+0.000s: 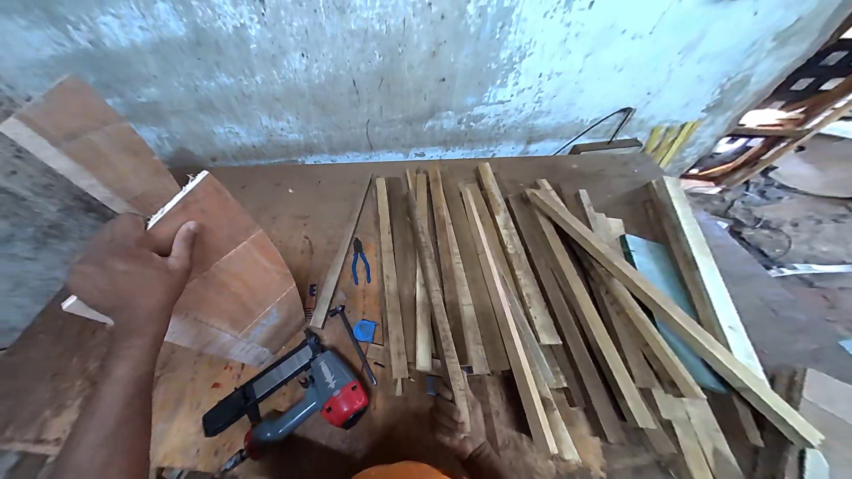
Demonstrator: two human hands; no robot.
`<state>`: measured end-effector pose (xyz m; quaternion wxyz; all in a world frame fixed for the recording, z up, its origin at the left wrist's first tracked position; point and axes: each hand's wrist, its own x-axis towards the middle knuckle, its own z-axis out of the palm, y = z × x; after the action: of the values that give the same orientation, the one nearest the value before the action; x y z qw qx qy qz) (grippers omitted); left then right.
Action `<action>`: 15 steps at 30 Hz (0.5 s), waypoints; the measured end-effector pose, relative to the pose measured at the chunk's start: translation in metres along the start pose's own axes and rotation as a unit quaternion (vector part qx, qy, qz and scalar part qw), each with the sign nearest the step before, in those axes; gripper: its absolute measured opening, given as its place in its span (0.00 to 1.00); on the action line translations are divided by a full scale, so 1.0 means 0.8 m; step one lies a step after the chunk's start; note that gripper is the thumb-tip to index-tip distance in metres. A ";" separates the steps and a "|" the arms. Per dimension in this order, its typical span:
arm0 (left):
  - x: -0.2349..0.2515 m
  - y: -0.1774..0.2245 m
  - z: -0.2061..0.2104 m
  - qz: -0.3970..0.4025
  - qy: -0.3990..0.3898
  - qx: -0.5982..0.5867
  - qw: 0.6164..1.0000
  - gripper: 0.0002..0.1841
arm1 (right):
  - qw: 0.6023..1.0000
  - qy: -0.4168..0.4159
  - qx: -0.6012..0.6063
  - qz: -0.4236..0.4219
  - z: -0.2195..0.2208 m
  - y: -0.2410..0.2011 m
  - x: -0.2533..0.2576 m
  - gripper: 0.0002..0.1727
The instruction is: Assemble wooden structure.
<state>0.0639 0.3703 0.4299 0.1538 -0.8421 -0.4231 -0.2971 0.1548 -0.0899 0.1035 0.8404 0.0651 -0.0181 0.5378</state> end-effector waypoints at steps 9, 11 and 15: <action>0.002 0.002 0.002 -0.002 0.005 0.009 1.000 0.44 | 1.000 0.018 -0.022 0.005 0.008 0.000 0.003 0.40; 0.001 0.000 0.004 0.000 0.006 0.013 1.000 0.44 | 0.998 0.046 -0.036 0.000 0.012 0.002 0.003 0.41; 0.000 -0.001 0.004 -0.001 -0.005 0.014 1.000 0.45 | 0.952 0.234 -0.197 0.026 0.025 0.007 0.006 0.45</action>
<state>0.0642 0.3725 0.4271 0.1630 -0.8409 -0.4287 -0.2874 0.1524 -0.0857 0.1241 0.8029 -0.2301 0.0722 0.5452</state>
